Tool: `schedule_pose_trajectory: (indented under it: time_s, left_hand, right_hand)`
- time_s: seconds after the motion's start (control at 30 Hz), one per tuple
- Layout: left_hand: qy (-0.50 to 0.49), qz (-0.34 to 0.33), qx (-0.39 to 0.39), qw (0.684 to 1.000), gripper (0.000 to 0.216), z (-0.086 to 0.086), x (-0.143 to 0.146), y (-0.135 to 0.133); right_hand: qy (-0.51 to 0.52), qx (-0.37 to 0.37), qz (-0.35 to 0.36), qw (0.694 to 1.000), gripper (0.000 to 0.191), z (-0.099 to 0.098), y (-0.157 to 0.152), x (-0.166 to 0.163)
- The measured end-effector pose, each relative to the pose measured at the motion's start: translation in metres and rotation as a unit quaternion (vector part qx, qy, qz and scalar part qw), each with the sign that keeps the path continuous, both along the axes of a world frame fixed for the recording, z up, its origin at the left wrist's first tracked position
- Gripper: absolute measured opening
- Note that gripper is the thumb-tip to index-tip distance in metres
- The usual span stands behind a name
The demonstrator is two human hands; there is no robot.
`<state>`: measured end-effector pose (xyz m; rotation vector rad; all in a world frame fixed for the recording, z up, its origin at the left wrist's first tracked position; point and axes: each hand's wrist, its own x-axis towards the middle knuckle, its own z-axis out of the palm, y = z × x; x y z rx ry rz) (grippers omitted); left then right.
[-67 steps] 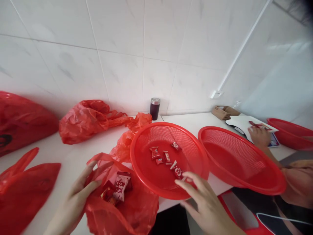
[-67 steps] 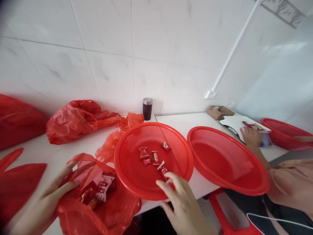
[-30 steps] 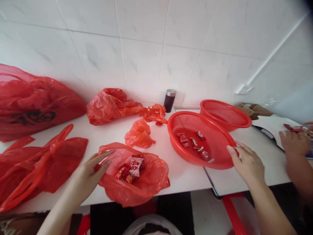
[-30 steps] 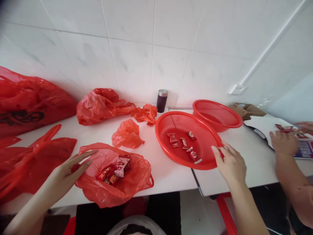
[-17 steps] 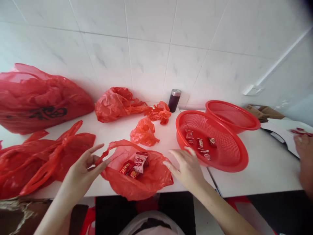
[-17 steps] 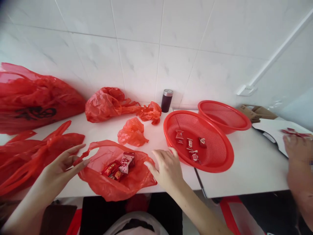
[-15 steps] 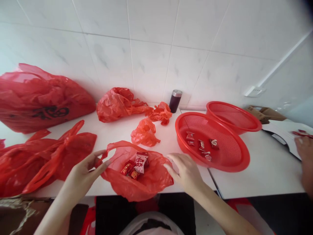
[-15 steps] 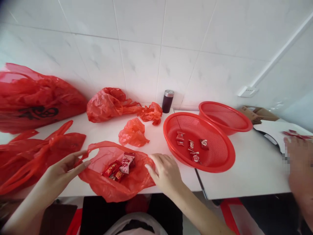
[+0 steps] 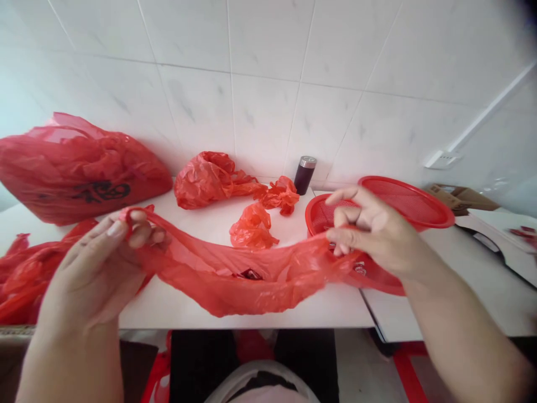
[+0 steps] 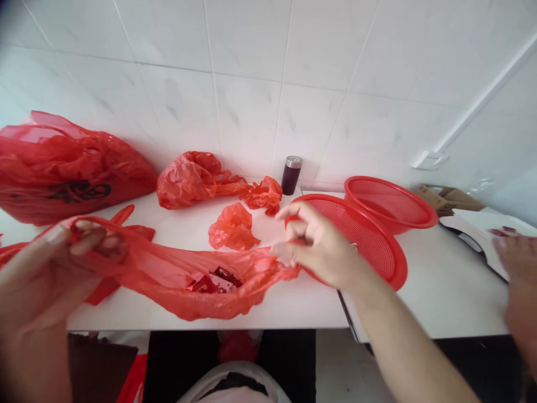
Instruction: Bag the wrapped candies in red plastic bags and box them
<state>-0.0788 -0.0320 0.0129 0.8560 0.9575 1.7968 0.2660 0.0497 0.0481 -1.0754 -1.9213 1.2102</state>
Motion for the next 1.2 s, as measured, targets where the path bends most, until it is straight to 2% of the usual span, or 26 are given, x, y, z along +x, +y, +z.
schedule_pose_trajectory:
  time_s: [0.03, 0.1, 0.17, 0.27, 0.33, 0.43, 0.5, 0.6, 0.67, 0.7, 0.77, 0.8, 0.87, 0.93, 1.0, 1.07, 1.13, 1.2]
  left_hand:
    - [0.021, 0.006, 0.030, 0.999, 0.028, 0.009, 0.004, 0.001]
    - [0.099, 0.001, 0.045, 0.994, 0.027, 0.022, 0.012, 0.003]
    - [0.177, 0.026, 0.044, 0.983, 0.022, 0.031, 0.019, 0.005]
    - [0.243, 0.125, 0.074, 0.959, 0.014, 0.043, 0.024, 0.008]
    - [0.262, 0.149, 0.084, 0.950, 0.014, 0.052, 0.024, 0.012]
    - [0.213, 0.057, 0.119, 0.968, 0.014, 0.063, 0.025, 0.024]
    - [0.174, -0.045, 0.145, 0.973, 0.017, 0.067, 0.026, 0.034]
    - [0.229, -0.184, 0.106, 0.950, 0.040, 0.072, 0.033, 0.049]
    - [0.304, -0.253, 0.054, 0.917, 0.055, 0.075, 0.042, 0.057]
    - [0.339, -0.281, 0.033, 0.897, 0.055, 0.075, 0.047, 0.061]
    - [0.385, -0.312, 0.005, 0.869, 0.036, 0.075, 0.058, 0.068]
    - [0.391, -0.316, -0.009, 0.864, 0.024, 0.073, 0.062, 0.071]
    - [0.365, -0.308, -0.043, 0.877, 0.031, 0.067, 0.068, 0.076]
    - [0.306, -0.289, -0.069, 0.904, 0.038, 0.058, 0.068, 0.081]
    - [0.263, -0.282, -0.085, 0.919, 0.036, 0.049, 0.064, 0.084]
    - [0.252, -0.285, -0.100, 0.920, 0.036, 0.040, 0.059, 0.087]
    - [0.243, -0.293, -0.098, 0.920, 0.035, 0.033, 0.055, 0.087]
    - [0.225, -0.293, -0.073, 0.926, 0.033, 0.030, 0.050, 0.085]
  right_hand:
    - [-0.007, 0.021, 0.003, 1.000, 0.039, 0.018, 0.005, 0.001]
    - [-0.074, 0.043, 0.033, 0.996, 0.036, 0.042, 0.019, 0.000]
    - [-0.146, 0.061, 0.055, 0.986, 0.031, 0.054, 0.034, -0.004]
    - [-0.143, 0.120, 0.020, 0.982, 0.028, 0.067, 0.049, -0.012]
    - [-0.173, 0.151, 0.017, 0.973, 0.025, 0.079, 0.052, -0.017]
    - [-0.252, 0.176, 0.042, 0.951, 0.020, 0.102, 0.051, -0.023]
    - [-0.234, 0.190, 0.048, 0.952, 0.022, 0.117, 0.051, -0.027]
    - [-0.180, 0.211, 0.095, 0.956, 0.024, 0.129, 0.050, -0.044]
    - [-0.142, 0.226, 0.159, 0.951, 0.019, 0.127, 0.049, -0.064]
    - [-0.114, 0.233, 0.191, 0.947, 0.016, 0.123, 0.048, -0.075]
    - [-0.049, 0.235, 0.232, 0.943, 0.011, 0.111, 0.045, -0.098]
    - [-0.016, 0.232, 0.234, 0.944, 0.009, 0.103, 0.044, -0.107]
    - [0.048, 0.233, 0.200, 0.951, 0.006, 0.085, 0.044, -0.118]
    - [0.088, 0.236, 0.157, 0.955, 0.009, 0.066, 0.048, -0.119]
    - [0.072, 0.214, 0.148, 0.963, 0.014, 0.047, 0.056, -0.115]
    - [0.036, 0.170, 0.159, 0.972, 0.016, 0.030, 0.060, -0.110]
    - [0.042, 0.154, 0.141, 0.977, 0.010, 0.021, 0.054, -0.104]
    - [0.082, 0.169, 0.117, 0.975, 0.006, 0.019, 0.036, -0.097]
